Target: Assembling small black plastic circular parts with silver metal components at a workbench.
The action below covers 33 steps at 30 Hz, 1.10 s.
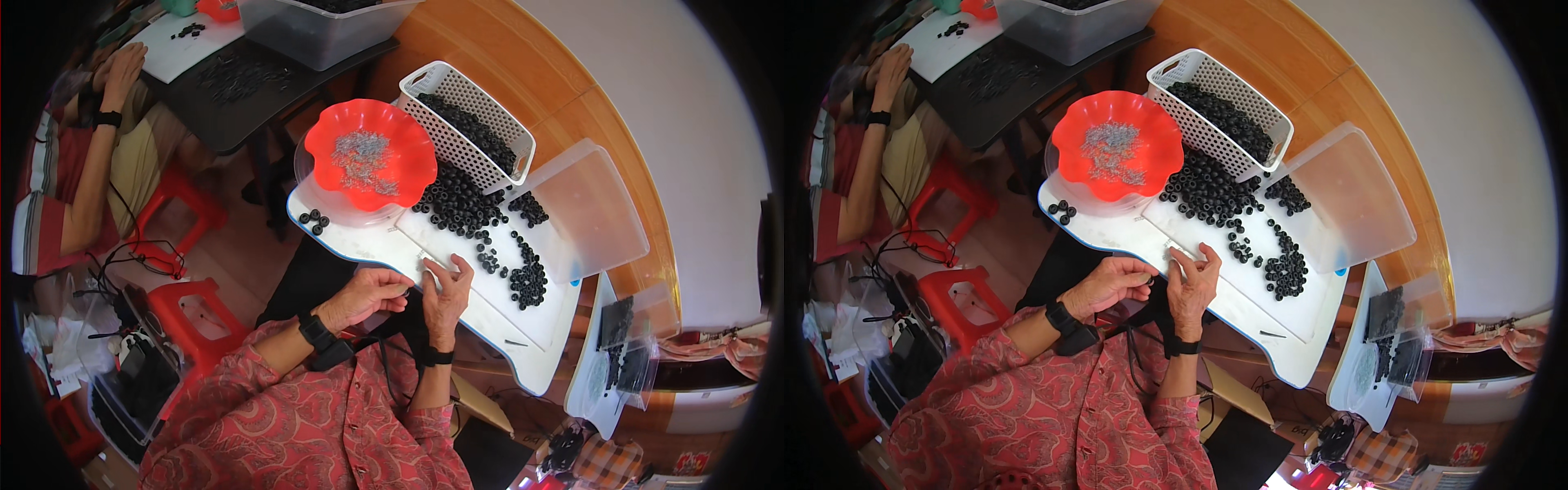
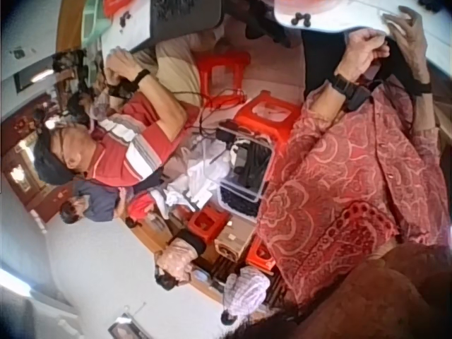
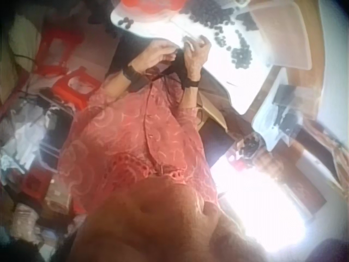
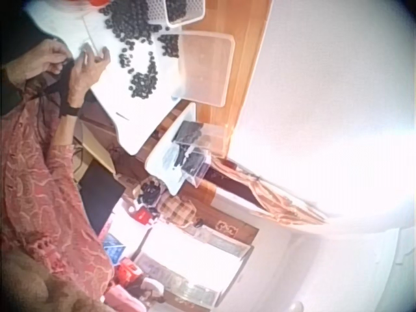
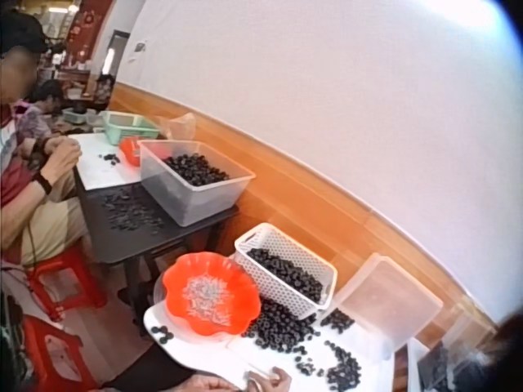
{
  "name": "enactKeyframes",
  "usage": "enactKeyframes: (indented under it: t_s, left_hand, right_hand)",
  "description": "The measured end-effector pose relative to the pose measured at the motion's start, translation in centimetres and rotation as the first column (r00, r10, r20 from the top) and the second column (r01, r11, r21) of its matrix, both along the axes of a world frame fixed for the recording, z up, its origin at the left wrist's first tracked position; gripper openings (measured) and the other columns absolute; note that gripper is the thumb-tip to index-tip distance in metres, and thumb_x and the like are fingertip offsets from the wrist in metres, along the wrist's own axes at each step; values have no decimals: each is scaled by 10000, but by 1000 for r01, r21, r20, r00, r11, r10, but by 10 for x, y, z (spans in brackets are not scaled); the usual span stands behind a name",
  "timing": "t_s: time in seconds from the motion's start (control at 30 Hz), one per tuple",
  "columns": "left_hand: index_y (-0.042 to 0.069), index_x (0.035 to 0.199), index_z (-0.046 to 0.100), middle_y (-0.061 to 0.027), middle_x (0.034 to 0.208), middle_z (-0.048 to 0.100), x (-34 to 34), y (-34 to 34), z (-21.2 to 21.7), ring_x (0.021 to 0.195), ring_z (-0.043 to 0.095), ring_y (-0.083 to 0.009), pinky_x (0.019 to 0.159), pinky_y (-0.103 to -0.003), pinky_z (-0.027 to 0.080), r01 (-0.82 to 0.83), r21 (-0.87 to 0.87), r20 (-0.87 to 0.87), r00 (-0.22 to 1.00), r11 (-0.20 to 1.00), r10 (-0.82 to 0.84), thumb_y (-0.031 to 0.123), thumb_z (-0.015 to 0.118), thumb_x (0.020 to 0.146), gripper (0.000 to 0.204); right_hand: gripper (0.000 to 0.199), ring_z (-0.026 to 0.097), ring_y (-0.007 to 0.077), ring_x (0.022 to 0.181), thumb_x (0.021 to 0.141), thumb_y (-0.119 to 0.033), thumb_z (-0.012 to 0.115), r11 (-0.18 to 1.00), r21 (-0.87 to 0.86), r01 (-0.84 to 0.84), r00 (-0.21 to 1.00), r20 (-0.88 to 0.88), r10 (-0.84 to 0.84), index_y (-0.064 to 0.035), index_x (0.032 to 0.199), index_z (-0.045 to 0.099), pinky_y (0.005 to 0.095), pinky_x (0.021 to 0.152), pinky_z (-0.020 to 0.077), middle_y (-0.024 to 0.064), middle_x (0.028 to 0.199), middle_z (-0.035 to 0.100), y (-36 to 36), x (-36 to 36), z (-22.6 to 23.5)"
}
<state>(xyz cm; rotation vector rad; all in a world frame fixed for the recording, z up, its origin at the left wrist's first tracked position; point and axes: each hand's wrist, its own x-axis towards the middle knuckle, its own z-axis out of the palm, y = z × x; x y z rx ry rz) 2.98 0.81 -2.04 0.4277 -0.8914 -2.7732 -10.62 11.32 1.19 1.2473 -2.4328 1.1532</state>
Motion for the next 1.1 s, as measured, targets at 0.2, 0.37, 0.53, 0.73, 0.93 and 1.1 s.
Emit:
enactKeyframes:
  t_s: [0.2,0.37,0.53,0.73,0.93,1.1]
  left_hand:
    - [-25,1125,629,-53,909,652,0,3,-1,770,655,-114,746,-274,580,-9,-2,-7,1000,1000,9,130,633,942,240]
    - [-28,1115,630,-60,910,658,-1,4,1,760,660,-115,734,-271,584,-20,-43,5,1000,999,20,126,638,938,235]
    - [-31,1092,632,-72,918,663,-2,7,4,761,666,-114,717,-259,589,-54,-79,7,998,995,55,125,638,938,220]
    - [-38,1115,630,-65,913,663,1,8,13,755,668,-108,703,-256,592,-106,-117,7,994,987,108,128,633,941,240]
    - [-33,1110,646,-57,873,667,-5,8,12,701,666,-100,660,-235,588,-125,-247,67,987,961,146,154,631,946,250]
    - [-38,1134,634,-62,876,667,-8,7,18,700,662,-98,652,-230,574,-113,-336,91,984,935,151,143,629,946,261]
  right_hand:
    - [195,556,179,750,750,-40,739,1000,9,4,1000,-17,-4,-125,926,741,301,633,505,139,1192,535,0,0,-2]
    - [133,586,217,802,785,-49,722,1000,-12,-3,1000,-28,3,-104,906,721,308,614,522,143,1203,529,1,0,-2]
    - [94,608,236,834,831,-31,678,998,-58,-2,999,41,4,-52,922,681,289,629,501,147,1202,537,5,-5,-11]
    - [43,591,212,833,869,-14,645,995,-97,18,991,132,-5,-18,912,646,307,652,486,149,1212,533,5,-1,-7]
    - [43,552,187,921,916,-42,593,993,-120,-12,980,195,35,-37,957,607,285,712,458,131,1269,487,11,-4,-6]
    - [45,557,243,939,901,-4,594,987,-154,-35,983,171,61,-7,943,580,336,774,471,176,1274,479,13,0,-4]
